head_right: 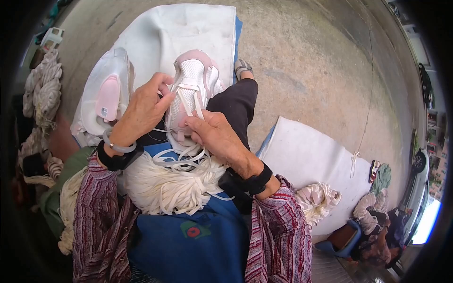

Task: Threading white laces through the eyelets of pink and white sneakers.

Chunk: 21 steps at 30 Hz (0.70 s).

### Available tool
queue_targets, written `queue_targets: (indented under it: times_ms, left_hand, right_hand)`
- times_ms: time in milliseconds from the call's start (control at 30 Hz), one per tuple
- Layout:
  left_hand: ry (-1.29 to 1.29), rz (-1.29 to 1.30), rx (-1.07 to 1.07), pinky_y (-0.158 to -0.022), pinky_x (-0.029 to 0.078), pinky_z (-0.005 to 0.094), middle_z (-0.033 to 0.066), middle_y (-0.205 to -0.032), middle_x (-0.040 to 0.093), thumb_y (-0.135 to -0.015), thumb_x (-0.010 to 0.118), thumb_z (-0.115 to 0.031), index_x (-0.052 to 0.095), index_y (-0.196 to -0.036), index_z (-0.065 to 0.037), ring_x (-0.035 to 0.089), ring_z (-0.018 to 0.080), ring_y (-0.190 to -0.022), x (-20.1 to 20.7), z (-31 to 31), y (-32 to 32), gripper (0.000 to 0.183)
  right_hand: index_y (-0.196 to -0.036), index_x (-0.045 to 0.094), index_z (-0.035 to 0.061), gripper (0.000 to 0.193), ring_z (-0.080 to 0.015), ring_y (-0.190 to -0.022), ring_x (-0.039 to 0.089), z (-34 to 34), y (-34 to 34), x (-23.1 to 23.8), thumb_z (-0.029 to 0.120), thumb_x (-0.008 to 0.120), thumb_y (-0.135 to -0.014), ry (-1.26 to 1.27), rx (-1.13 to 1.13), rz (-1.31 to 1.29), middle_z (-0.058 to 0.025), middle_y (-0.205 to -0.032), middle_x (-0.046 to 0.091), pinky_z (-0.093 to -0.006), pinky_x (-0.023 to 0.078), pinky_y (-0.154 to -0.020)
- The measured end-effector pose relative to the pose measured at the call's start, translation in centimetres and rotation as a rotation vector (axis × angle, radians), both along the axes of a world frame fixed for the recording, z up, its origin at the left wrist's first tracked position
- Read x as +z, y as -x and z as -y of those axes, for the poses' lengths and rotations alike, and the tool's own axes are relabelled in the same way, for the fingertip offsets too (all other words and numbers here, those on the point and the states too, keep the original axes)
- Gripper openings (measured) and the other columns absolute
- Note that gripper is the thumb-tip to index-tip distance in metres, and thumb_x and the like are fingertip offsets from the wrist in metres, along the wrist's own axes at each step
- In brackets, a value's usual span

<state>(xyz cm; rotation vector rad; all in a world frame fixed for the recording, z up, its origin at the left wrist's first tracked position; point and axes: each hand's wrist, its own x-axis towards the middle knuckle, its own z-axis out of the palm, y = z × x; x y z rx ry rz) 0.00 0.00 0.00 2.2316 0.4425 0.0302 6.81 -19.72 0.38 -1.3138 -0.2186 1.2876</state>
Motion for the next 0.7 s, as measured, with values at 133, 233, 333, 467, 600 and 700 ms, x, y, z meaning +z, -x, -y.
queue_targets:
  times_ms: [133,233,333,467,600,700]
  left_hand:
    - [-0.178,0.136,-0.139,-0.064,0.048,0.0385,0.0164,-0.079,0.060,-0.084,0.060,-0.009,0.054,-0.097,0.000,0.060,0.0281,-0.067,-1.0,-0.5,-2.1,0.017]
    - [-0.187,0.108,-0.163,-0.061,0.048,0.0371,0.0159,-0.074,0.058,-0.084,0.058,-0.009,0.053,-0.093,0.000,0.060,0.0262,-0.064,-1.8,-0.7,-3.0,0.013]
    - [-0.008,-0.073,-0.129,-0.050,0.048,0.0321,0.0101,-0.069,0.056,-0.085,0.056,-0.009,0.051,-0.087,-0.001,0.058,0.0190,-0.058,0.2,-1.4,-3.5,0.010]
    - [0.373,-0.314,-0.001,-0.038,0.044,0.0225,0.0015,-0.067,0.051,-0.088,0.055,-0.015,0.050,-0.085,-0.005,0.050,0.0080,-0.050,-0.1,-4.2,-2.2,0.012]
    - [0.370,-0.291,0.032,-0.037,0.042,0.0220,0.0009,-0.064,0.050,-0.093,0.057,-0.026,0.051,-0.092,-0.004,0.048,0.0068,-0.047,0.4,-2.3,-2.6,0.023]
    - [0.242,-0.337,0.008,-0.036,0.042,0.0228,0.0013,-0.064,0.051,-0.093,0.055,-0.027,0.053,-0.093,-0.003,0.048,0.0077,-0.046,0.8,-1.6,-3.2,0.024]
  right_hand:
    - [-0.105,0.066,-0.0038,0.029,-0.0038,-0.060,0.045,-0.7,0.0,0.3,0.019,0.050,-0.098,-0.041,-0.007,-0.072,-0.0007,-0.074,0.061,-0.0188,0.037,-0.056]
    - [-0.103,0.067,-0.0039,0.029,-0.0044,-0.060,0.046,-1.1,0.1,-0.5,0.018,0.050,-0.097,-0.017,0.051,-0.017,-0.0008,-0.071,0.061,-0.0213,0.038,-0.054]
    - [-0.099,0.068,-0.0041,0.028,-0.0093,-0.059,0.051,-0.6,-0.7,-1.6,0.017,0.051,-0.096,0.006,0.113,0.178,-0.0045,-0.067,0.062,-0.0256,0.041,-0.055]
    - [-0.090,0.067,-0.0051,0.024,-0.0270,-0.061,0.063,-0.4,-0.7,-2.7,0.016,0.055,-0.092,0.017,0.141,0.606,-0.0194,-0.066,0.062,-0.0355,0.048,-0.060]
    - [-0.099,0.068,-0.0026,0.023,-0.0108,-0.056,0.049,-1.2,-1.0,-3.1,0.014,0.052,-0.096,0.054,0.188,0.898,-0.0036,-0.061,0.054,-0.0290,0.041,-0.053]
    - [-0.085,0.065,-0.0042,0.024,-0.0360,-0.062,0.062,-1.3,-1.5,-2.3,0.017,0.056,-0.092,0.065,0.206,0.843,-0.0246,-0.068,0.060,-0.0417,0.048,-0.060]
